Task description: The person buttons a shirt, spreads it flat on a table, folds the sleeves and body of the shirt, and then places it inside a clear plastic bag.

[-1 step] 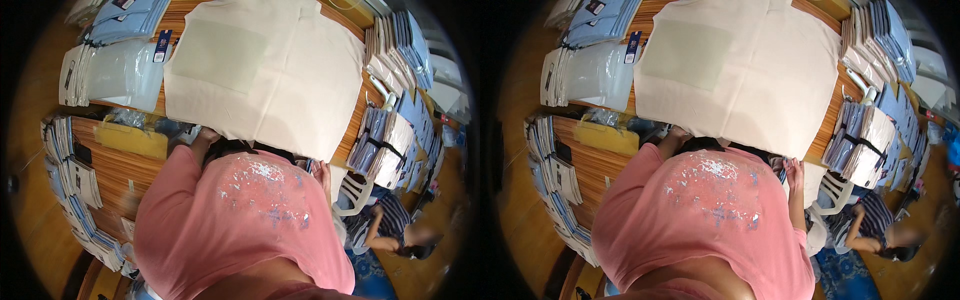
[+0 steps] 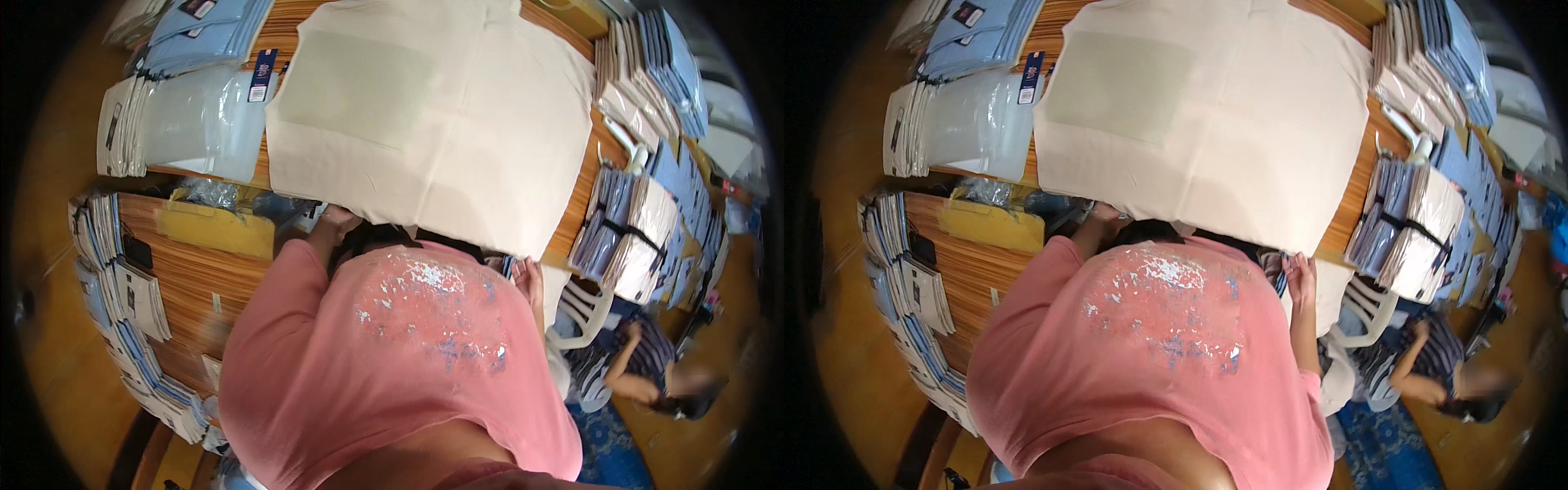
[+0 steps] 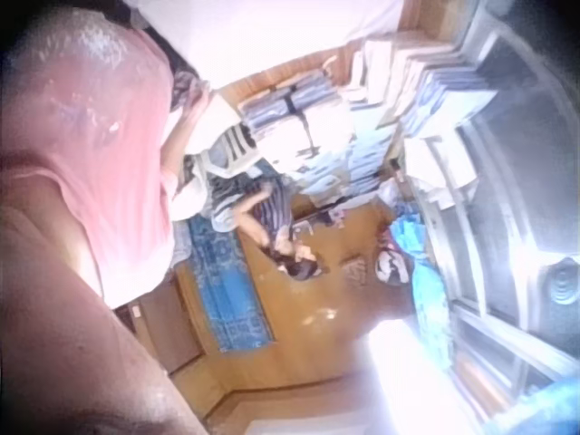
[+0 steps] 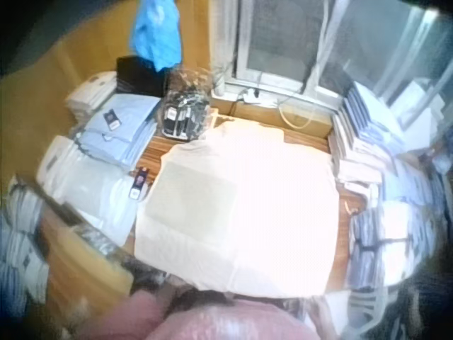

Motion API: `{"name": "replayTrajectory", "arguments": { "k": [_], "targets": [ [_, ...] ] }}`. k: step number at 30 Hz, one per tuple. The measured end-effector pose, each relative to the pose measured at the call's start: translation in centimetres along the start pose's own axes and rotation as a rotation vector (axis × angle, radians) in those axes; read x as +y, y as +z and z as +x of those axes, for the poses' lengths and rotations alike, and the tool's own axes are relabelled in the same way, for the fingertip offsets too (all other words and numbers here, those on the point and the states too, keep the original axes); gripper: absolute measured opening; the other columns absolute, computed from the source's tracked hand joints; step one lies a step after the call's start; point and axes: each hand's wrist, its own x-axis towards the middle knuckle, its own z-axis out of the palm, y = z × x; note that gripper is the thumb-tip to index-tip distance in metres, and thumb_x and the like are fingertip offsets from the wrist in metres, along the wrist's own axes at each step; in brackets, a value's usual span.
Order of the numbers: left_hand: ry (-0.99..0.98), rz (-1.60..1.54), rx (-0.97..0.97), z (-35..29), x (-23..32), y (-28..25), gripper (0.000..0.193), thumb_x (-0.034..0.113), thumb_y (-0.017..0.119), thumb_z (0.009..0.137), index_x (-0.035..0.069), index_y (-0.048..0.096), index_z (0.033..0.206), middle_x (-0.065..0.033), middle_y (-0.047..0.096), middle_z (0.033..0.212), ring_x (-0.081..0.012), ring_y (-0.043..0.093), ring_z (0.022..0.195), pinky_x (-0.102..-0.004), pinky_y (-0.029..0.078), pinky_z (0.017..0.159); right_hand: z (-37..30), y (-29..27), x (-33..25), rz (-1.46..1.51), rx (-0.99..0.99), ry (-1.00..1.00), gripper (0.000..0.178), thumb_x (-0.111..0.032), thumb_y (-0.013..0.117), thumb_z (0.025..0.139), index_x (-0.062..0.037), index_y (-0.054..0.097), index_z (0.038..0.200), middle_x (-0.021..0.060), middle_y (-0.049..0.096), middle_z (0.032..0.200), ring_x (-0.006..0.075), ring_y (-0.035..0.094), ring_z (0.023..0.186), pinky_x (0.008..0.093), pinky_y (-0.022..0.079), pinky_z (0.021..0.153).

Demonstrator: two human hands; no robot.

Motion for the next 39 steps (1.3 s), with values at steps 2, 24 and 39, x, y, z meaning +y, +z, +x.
{"name": "replayTrajectory", "arguments": {
  "k": [2,24,39],
  "targets": [
    [0.063,0.029,0.079,-2.4,0.6,0.1,0.032,0.026,0.050,0.089,0.006,0.052,0.114,-0.0086,0.060,0.107,-0.0202,0.059,0.096,-0.0340,0.049,0.083,0.4,0.6,-0.7,-0.071,0.031,0.057,0.017,-0.010,0.060,0.087,-0.0084,0.050,0.101,0.0009,0.060,0.095,0.0142,0.060,0.084,0.0324,0.051,0.075],
    [1.444,1.503,-0.127,-2.8,14.1,26.2,0.039,0.012,0.059,0.084,0.003,0.045,0.120,-0.0138,0.044,0.126,-0.0253,0.038,0.121,-0.0365,0.033,0.100,8.2,14.8,-15.7,-0.323,-0.004,-0.319,0.018,-0.011,0.053,0.090,-0.0010,0.054,0.105,0.0133,0.064,0.095,0.0171,0.065,0.082,0.0235,0.053,0.061],
    [1.179,1.873,-0.304,3.9,17.6,29.1,0.022,0.011,0.056,0.085,0.000,0.055,0.104,-0.0172,0.060,0.104,-0.0312,0.055,0.101,-0.0366,0.043,0.086,17.0,13.2,-19.1,-1.095,0.218,-0.630,0.027,-0.024,0.066,0.078,0.0020,0.062,0.082,0.0076,0.056,0.061,0.0133,0.049,0.054,0.0298,0.041,0.053]
  ]
}}
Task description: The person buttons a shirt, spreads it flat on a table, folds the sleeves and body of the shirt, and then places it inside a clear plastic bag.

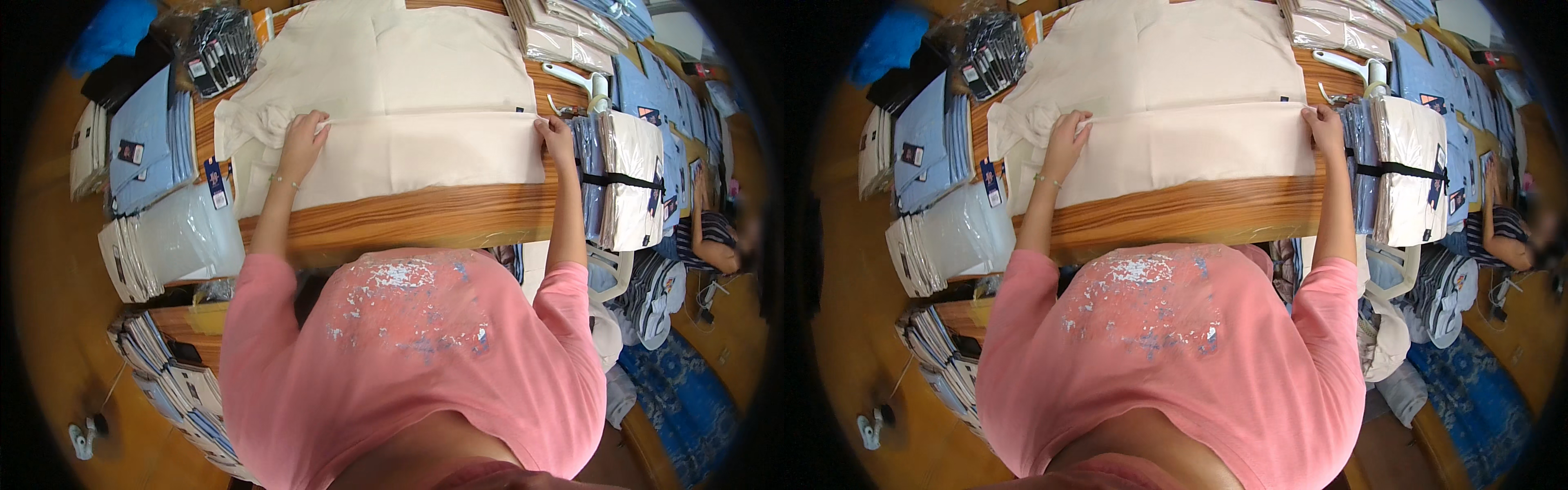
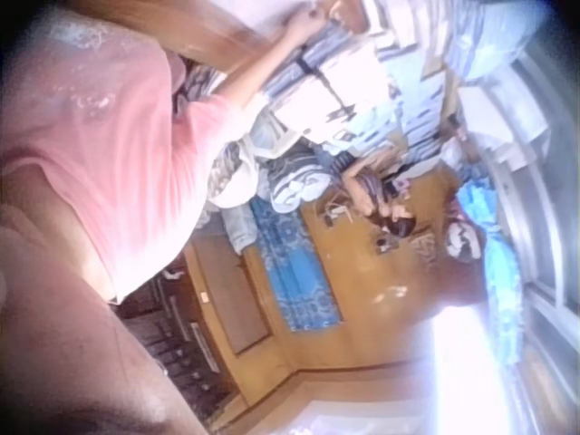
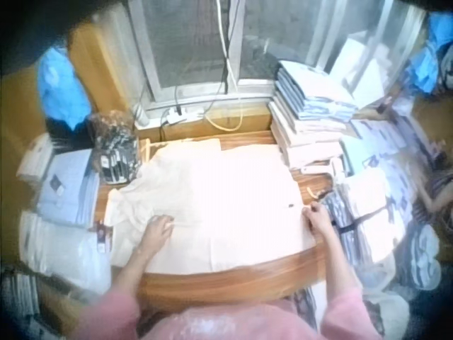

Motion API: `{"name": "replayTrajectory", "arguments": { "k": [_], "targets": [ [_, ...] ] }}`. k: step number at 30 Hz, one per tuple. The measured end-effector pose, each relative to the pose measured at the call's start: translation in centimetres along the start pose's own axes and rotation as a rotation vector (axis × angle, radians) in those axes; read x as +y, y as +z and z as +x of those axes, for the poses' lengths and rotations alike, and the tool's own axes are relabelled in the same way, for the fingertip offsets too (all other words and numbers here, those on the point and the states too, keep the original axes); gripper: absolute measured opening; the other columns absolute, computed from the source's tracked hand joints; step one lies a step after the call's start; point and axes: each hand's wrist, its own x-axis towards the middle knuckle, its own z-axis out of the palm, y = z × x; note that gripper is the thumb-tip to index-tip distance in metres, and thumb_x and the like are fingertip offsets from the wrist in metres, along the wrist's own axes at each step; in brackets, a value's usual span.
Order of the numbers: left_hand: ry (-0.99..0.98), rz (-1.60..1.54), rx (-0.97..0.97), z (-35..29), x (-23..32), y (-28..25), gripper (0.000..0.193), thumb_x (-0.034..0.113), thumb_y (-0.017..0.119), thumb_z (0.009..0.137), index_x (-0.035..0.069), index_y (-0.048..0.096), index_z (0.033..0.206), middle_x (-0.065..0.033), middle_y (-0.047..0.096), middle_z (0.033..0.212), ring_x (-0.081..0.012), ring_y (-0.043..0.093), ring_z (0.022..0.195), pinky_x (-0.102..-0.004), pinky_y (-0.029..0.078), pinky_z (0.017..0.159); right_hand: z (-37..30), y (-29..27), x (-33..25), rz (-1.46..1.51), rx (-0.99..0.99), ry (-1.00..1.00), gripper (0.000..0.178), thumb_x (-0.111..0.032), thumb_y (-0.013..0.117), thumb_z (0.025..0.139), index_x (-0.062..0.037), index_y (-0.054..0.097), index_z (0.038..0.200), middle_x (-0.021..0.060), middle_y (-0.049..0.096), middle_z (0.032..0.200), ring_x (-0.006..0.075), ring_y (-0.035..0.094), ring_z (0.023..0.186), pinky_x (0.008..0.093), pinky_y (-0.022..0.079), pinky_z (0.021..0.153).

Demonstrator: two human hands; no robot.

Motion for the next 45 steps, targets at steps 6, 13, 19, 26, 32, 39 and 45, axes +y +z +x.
{"name": "replayTrajectory", "arguments": {
  "k": [6,13,19,26,32,39,45],
  "targets": [
    [0.079,0.131,0.123,-0.4,-0.2,2.0,0.018,0.012,0.059,0.084,0.001,0.058,0.099,-0.0160,0.060,0.108,-0.0313,0.055,0.102,-0.0395,0.043,0.087,-0.6,1.9,-0.2,-0.294,0.235,-0.070,0.025,-0.020,0.060,0.082,-0.0010,0.062,0.097,0.0181,0.063,0.092,0.0314,0.059,0.083,0.0394,0.045,0.072],
    [0.121,0.149,0.174,-0.4,-0.4,2.4,0.014,0.006,0.060,0.082,-0.001,0.059,0.095,-0.0147,0.063,0.100,-0.0295,0.058,0.099,-0.0367,0.046,0.084,-9.4,5.8,-0.7,-0.652,0.115,-0.396,0.054,-0.039,0.048,0.090,-0.0145,0.037,0.137,0.0124,0.030,0.143,0.0291,0.024,0.134,0.0536,0.017,0.106],
    [0.082,0.156,0.179,-6.7,1.0,3.4,0.020,0.009,0.064,0.077,0.003,0.059,0.097,-0.0138,0.061,0.104,-0.0307,0.057,0.098,-0.0395,0.046,0.085,-15.0,3.9,0.5,-0.671,-0.062,-0.337,0.059,-0.041,0.047,0.090,-0.0182,0.030,0.141,0.0102,0.021,0.149,0.0269,0.017,0.138,0.0520,0.012,0.108],
    [-0.079,0.089,0.072,-9.8,4.1,1.7,0.020,0.015,0.063,0.080,0.004,0.059,0.096,-0.0139,0.061,0.101,-0.0291,0.058,0.094,-0.0373,0.046,0.083,-15.7,3.5,-5.9,-0.337,-0.028,-0.533,0.052,-0.024,0.061,0.082,-0.0048,0.046,0.127,0.0206,0.042,0.130,0.0323,0.038,0.123,0.0457,0.027,0.103],
    [-0.364,0.019,0.514,-16.2,-0.4,-4.8,0.020,0.016,0.062,0.083,0.000,0.057,0.096,-0.0110,0.060,0.093,-0.0275,0.058,0.086,-0.0326,0.046,0.077,-13.5,17.6,-24.8,0.016,-0.541,-0.920,0.021,-0.008,0.059,0.080,-0.0032,0.062,0.101,0.0152,0.056,0.094,0.0336,0.053,0.092,0.0376,0.043,0.082],
    [-0.319,-0.112,0.281,-19.0,-3.9,-5.5,0.043,0.034,0.070,0.076,-0.001,0.055,0.097,-0.0157,0.054,0.099,-0.0306,0.049,0.102,-0.0362,0.039,0.089,-14.2,42.3,-34.9,-0.180,-0.564,-0.635,0.036,-0.029,0.070,0.069,-0.0040,0.065,0.093,0.0236,0.057,0.107,0.0352,0.060,0.093,0.0394,0.048,0.079],
    [-0.357,-0.129,0.175,-19.8,-4.3,-6.0,0.063,0.038,0.076,0.068,-0.002,0.051,0.109,-0.0174,0.051,0.108,-0.0327,0.047,0.107,-0.0373,0.038,0.092,-2.7,35.8,-39.0,0.324,-0.652,-0.627,0.026,-0.025,0.075,0.073,-0.0051,0.066,0.087,-0.0001,0.063,0.073,0.0071,0.054,0.061,0.0220,0.042,0.054]
  ]
}}
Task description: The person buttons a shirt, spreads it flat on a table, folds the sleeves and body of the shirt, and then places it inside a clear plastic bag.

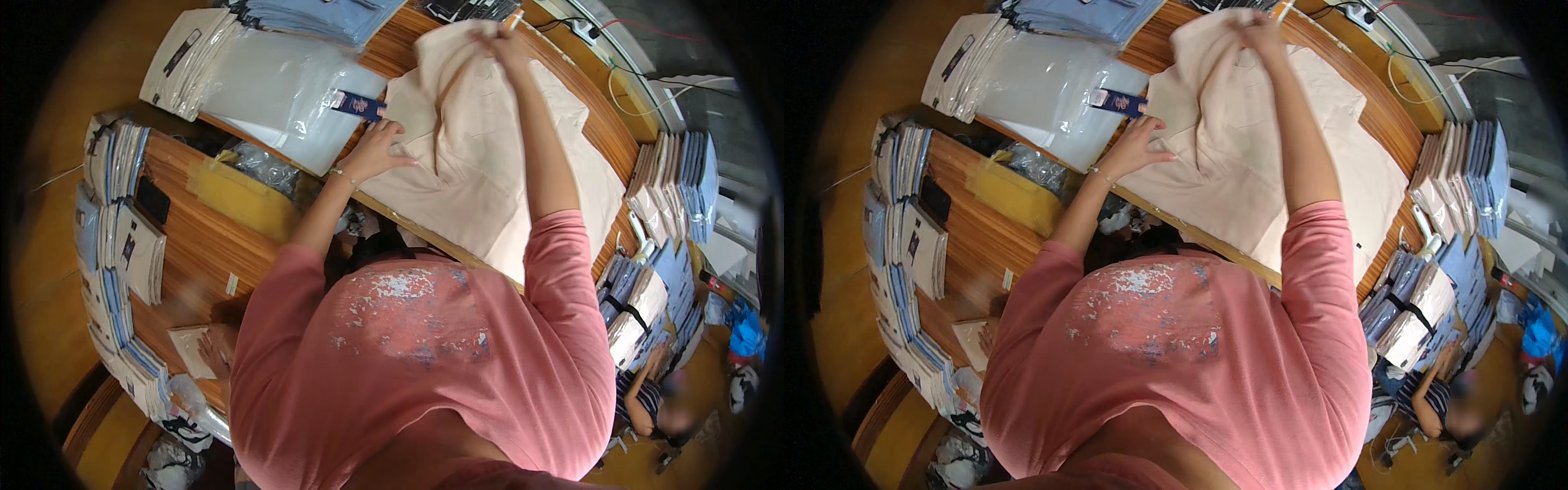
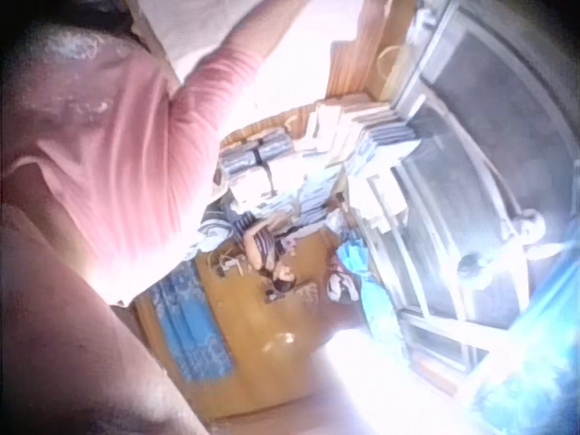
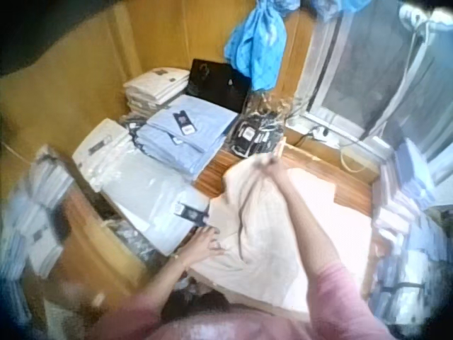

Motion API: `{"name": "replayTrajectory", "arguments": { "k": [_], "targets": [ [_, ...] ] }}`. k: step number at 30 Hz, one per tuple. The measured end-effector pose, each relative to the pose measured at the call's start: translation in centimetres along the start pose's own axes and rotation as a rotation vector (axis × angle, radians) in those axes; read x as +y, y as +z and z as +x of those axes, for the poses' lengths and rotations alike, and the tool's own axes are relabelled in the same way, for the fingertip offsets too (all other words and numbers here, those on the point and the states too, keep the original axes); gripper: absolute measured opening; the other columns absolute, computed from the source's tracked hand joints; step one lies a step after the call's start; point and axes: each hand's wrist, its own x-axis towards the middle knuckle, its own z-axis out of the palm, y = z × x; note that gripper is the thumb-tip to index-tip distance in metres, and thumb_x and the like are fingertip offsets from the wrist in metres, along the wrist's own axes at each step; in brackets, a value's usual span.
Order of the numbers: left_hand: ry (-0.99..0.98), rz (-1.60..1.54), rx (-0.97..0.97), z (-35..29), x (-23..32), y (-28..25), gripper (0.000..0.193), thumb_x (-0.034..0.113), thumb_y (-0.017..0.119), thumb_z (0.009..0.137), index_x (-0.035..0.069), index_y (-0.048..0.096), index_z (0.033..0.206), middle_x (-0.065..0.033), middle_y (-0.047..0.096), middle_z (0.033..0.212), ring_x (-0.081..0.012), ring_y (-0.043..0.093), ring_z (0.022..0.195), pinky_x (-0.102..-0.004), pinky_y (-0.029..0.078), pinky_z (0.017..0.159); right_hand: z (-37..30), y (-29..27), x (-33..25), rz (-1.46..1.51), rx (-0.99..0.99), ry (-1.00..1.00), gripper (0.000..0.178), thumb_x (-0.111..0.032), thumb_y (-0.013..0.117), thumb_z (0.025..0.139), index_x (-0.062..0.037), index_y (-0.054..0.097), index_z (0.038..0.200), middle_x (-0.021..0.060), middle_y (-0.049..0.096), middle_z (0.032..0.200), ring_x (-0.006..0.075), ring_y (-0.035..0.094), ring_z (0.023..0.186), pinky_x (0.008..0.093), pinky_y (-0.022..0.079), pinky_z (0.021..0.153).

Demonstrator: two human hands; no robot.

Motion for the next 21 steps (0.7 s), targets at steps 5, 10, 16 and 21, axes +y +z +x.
{"name": "replayTrajectory", "arguments": {
  "k": [5,10,16,21],
  "targets": [
    [-0.064,0.002,0.034,1.0,0.3,0.6,0.059,0.037,0.075,0.068,-0.001,0.051,0.106,-0.0212,0.052,0.108,-0.0372,0.048,0.103,-0.0412,0.039,0.090,2.4,-11.3,-1.5,-0.299,0.076,0.069,0.024,-0.031,0.073,0.077,-0.0094,0.067,0.086,-0.0077,0.053,0.065,0.0013,0.042,0.053,0.0183,0.033,0.049],
    [-0.089,0.181,0.038,1.2,0.9,0.8,0.044,0.029,0.069,0.076,-0.002,0.052,0.102,-0.0225,0.054,0.105,-0.0386,0.049,0.100,-0.0441,0.041,0.087,0.7,-15.8,-1.3,-0.118,0.153,0.214,0.021,-0.029,0.071,0.079,-0.0108,0.063,0.082,-0.0054,0.057,0.068,0.0027,0.049,0.056,0.0176,0.041,0.054],
    [-0.182,0.279,0.056,2.2,1.7,0.8,0.030,0.021,0.062,0.082,-0.001,0.051,0.098,-0.0212,0.056,0.103,-0.0378,0.052,0.098,-0.0436,0.043,0.083,-2.0,-18.9,-0.7,-0.035,0.066,0.301,0.014,-0.016,0.063,0.083,-0.0054,0.062,0.092,-0.0007,0.061,0.077,0.0054,0.052,0.061,0.0194,0.044,0.061],
    [0.193,0.360,0.397,1.5,6.2,0.5,0.029,0.021,0.061,0.082,0.001,0.051,0.100,-0.0165,0.057,0.094,-0.0353,0.056,0.089,-0.0422,0.045,0.078,-6.9,-16.7,-4.3,0.002,0.176,0.235,0.018,-0.016,0.068,0.079,-0.0113,0.062,0.095,-0.0020,0.062,0.076,0.0068,0.056,0.060,0.0216,0.048,0.054]
  ]
}}
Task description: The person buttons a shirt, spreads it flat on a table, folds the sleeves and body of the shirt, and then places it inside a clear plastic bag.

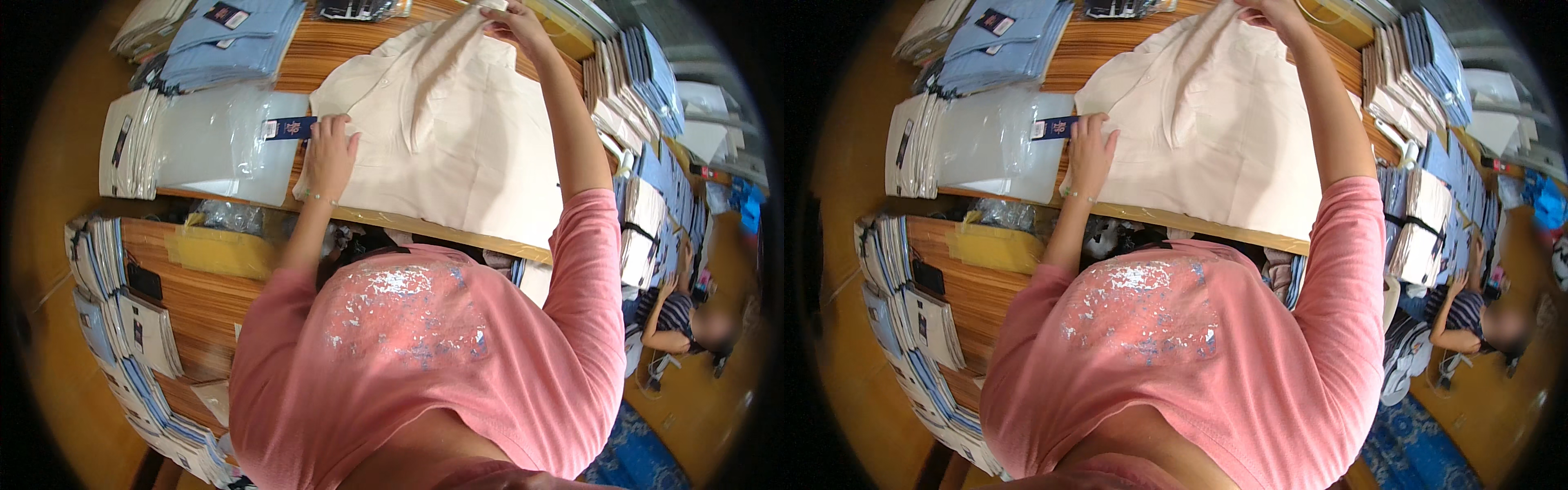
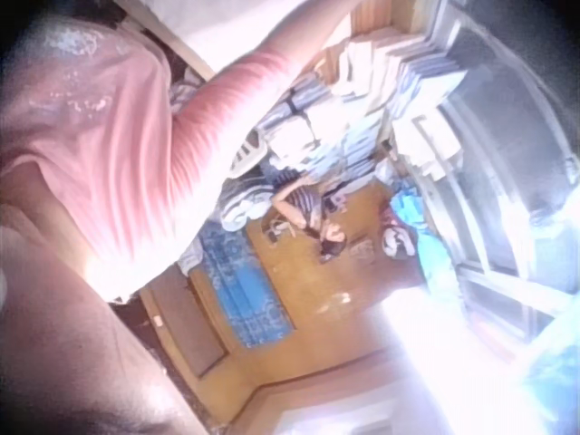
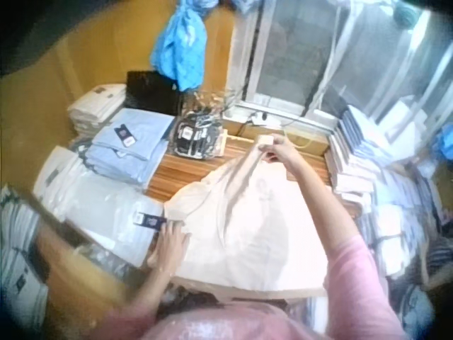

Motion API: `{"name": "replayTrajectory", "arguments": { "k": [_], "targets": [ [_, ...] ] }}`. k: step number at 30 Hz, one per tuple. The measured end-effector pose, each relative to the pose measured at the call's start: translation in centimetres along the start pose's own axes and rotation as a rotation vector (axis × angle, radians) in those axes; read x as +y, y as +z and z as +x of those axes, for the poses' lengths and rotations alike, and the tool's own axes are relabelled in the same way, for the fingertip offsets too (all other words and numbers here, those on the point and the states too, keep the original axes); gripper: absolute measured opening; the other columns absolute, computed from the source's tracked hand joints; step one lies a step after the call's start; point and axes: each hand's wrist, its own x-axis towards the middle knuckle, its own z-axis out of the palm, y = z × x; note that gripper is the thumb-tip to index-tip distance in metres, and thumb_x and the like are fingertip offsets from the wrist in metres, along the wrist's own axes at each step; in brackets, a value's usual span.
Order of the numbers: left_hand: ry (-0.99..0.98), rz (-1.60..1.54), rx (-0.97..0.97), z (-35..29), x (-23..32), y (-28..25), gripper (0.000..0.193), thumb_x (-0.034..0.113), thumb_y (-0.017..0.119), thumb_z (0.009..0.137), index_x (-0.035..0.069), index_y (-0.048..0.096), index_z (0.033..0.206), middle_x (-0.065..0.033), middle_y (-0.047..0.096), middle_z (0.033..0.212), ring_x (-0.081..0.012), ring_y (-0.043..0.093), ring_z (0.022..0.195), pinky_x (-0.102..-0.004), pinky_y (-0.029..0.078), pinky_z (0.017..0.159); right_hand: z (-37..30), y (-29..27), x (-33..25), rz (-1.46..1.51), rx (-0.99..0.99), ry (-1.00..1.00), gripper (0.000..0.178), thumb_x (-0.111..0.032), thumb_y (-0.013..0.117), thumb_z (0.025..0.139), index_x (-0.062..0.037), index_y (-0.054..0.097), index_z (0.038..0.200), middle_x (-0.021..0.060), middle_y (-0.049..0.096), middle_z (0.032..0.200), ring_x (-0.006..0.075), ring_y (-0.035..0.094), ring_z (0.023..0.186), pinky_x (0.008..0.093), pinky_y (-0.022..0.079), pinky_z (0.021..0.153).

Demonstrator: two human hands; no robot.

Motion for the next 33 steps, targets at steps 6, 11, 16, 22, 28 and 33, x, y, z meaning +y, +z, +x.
{"name": "replayTrajectory", "arguments": {
  "k": [6,11,16,22,28,33],
  "targets": [
    [-0.829,-1.485,-0.532,-2.3,1.6,5.3,0.067,0.059,0.029,0.092,0.005,0.034,0.131,-0.0184,0.049,0.126,-0.0288,0.053,0.110,-0.0385,0.042,0.091,-12.1,-3.6,-2.6,-0.007,-0.129,-0.305,0.011,0.007,0.056,0.074,-0.0038,0.057,0.077,0.0117,0.055,0.115,0.0161,0.057,0.098,0.0285,0.044,0.087],
    [-0.933,-1.677,-0.468,-3.6,2.7,4.3,0.077,0.065,0.028,0.088,0.004,0.028,0.134,-0.0213,0.040,0.134,-0.0330,0.044,0.122,-0.0447,0.037,0.099,-23.7,-10.0,7.2,0.029,-0.190,-0.123,0.018,0.012,0.056,0.069,-0.0056,0.059,0.069,0.0054,0.057,0.113,0.0149,0.054,0.099,0.0268,0.041,0.085],
    [-0.957,-1.616,-0.429,-6.0,5.5,3.4,0.063,0.049,0.040,0.093,0.000,0.032,0.131,-0.0206,0.037,0.135,-0.0326,0.041,0.123,-0.0452,0.034,0.103,-30.5,-9.9,19.2,0.153,0.017,0.222,0.022,0.010,0.053,0.076,-0.0064,0.063,0.087,0.0036,0.059,0.106,0.0107,0.055,0.094,0.0228,0.044,0.078],
    [-0.926,-1.127,0.312,-10.2,8.8,4.5,0.045,0.019,0.058,0.087,0.000,0.039,0.123,-0.0095,0.042,0.123,-0.0232,0.043,0.112,-0.0368,0.036,0.097,-32.7,-9.6,21.1,-0.167,0.276,0.067,0.013,0.002,0.055,0.079,-0.0009,0.063,0.090,0.0030,0.062,0.088,0.0092,0.055,0.076,0.0214,0.044,0.066],
    [-0.192,-0.903,-0.400,-9.1,23.9,9.2,0.019,0.012,0.063,0.082,0.003,0.057,0.097,-0.0053,0.059,0.090,-0.0138,0.054,0.081,-0.0280,0.045,0.071,-33.8,-8.6,20.3,0.125,0.159,0.059,0.012,-0.001,0.056,0.084,0.0007,0.063,0.093,0.0045,0.063,0.084,0.0095,0.057,0.073,0.0210,0.045,0.070],
    [0.021,-0.265,-0.571,-7.3,27.4,14.2,0.023,0.019,0.065,0.078,-0.002,0.063,0.087,-0.0095,0.063,0.073,-0.0155,0.059,0.068,-0.0261,0.046,0.062,-33.7,-8.6,18.6,0.358,0.114,0.001,0.012,0.002,0.054,0.085,0.0028,0.061,0.094,0.0069,0.064,0.088,0.0113,0.060,0.078,0.0229,0.047,0.076]
  ]
}}
